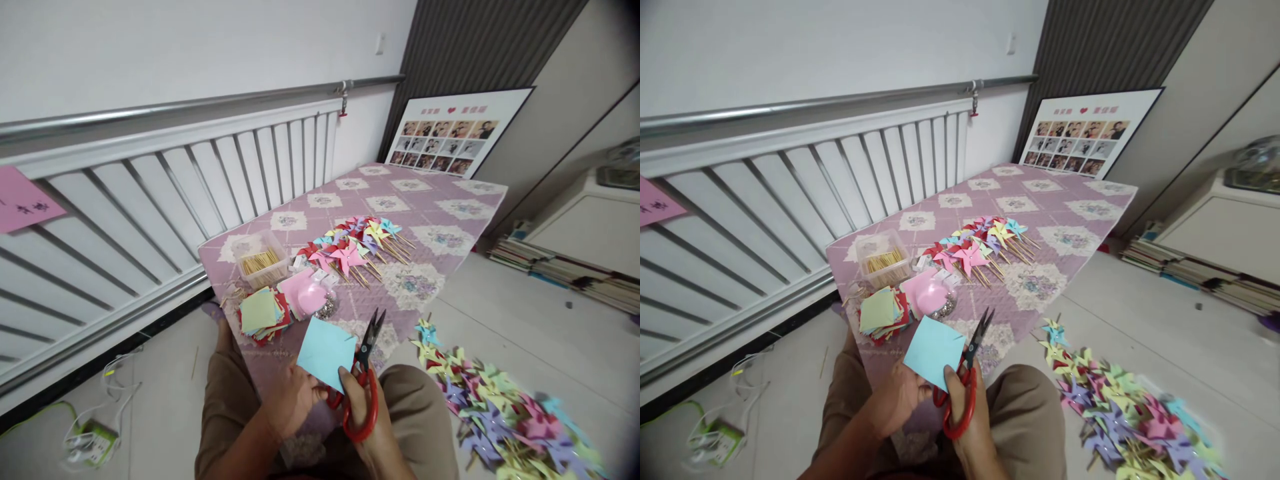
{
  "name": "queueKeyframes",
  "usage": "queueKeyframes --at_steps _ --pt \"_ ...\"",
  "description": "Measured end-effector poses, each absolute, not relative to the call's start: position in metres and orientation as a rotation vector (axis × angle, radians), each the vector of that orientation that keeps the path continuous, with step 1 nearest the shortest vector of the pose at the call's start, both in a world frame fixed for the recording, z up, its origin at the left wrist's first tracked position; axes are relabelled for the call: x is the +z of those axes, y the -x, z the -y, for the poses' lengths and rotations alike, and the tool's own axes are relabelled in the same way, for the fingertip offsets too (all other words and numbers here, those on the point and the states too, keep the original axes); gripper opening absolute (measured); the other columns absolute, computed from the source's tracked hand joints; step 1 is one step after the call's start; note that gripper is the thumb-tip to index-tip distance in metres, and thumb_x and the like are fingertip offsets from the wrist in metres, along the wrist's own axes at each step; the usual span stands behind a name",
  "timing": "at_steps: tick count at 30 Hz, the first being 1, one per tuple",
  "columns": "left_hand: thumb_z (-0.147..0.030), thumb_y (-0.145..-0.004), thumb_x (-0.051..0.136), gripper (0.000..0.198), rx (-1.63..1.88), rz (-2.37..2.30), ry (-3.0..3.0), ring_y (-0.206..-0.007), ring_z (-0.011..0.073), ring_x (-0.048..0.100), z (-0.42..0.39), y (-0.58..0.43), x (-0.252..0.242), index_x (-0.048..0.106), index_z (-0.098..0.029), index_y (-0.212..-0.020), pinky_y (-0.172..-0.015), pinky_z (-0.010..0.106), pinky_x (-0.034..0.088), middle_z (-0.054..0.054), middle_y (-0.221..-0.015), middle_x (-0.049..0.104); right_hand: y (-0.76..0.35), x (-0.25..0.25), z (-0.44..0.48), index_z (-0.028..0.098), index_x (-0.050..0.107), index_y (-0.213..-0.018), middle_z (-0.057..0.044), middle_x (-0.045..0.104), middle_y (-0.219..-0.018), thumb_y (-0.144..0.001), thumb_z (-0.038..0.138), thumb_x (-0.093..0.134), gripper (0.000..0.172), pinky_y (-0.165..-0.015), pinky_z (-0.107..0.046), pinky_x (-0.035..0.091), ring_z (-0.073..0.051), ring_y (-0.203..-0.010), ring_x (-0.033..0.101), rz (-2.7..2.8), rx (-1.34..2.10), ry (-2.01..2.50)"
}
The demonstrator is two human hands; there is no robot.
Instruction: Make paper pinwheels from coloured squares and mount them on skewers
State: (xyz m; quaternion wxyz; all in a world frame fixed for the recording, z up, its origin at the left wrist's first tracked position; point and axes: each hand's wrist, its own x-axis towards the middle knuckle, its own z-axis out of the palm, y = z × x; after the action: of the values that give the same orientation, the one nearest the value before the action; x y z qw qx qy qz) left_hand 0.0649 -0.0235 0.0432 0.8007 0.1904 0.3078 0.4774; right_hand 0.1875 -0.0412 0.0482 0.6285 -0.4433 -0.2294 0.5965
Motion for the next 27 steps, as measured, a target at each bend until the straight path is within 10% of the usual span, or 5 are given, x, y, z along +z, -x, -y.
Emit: queueKeyframes --at_steps 10,15,27 --pt "-0.031 -0.078 0.071 0.030 1.139 -0.740 -0.276 -0.095 0.0253 0.066 0.022 -0.080 0.062 0.066 -0.013 -0.102 -0.085 0.037 0.051 0.014 -0.106 0.071 -0.190 0.052 0.043 0.021 0.056 -0.106 -0.004 0.071 -0.094 -0.075 0.039 0.073 0.040 -0.077 -0.030 0.053 -0.022 -0.083 0.065 0.762 1.264 1.210" --pt "-0.025 -0.079 0.070 0.026 1.156 -0.830 -0.163 -0.090 0.0233 0.068 0.015 -0.071 0.058 0.066 -0.013 -0.102 -0.075 0.032 0.056 0.012 -0.105 0.072 -0.194 0.047 0.048 0.024 0.046 -0.126 0.005 0.058 -0.066 -0.080 0.047 0.069 0.056 -0.050 -0.023 0.045 -0.014 -0.055 0.054 0.666 1.320 1.164" --pt "-0.012 -0.082 0.062 0.021 1.315 -0.878 -0.088 -0.071 0.0153 0.070 -0.007 -0.050 0.069 0.062 -0.012 -0.103 -0.060 0.025 0.058 0.007 -0.091 0.073 -0.217 0.033 0.087 0.023 0.053 -0.132 -0.003 0.062 -0.076 -0.086 0.059 0.055 0.059 -0.052 -0.025 0.042 -0.014 -0.057 0.053 1.070 1.705 1.037"
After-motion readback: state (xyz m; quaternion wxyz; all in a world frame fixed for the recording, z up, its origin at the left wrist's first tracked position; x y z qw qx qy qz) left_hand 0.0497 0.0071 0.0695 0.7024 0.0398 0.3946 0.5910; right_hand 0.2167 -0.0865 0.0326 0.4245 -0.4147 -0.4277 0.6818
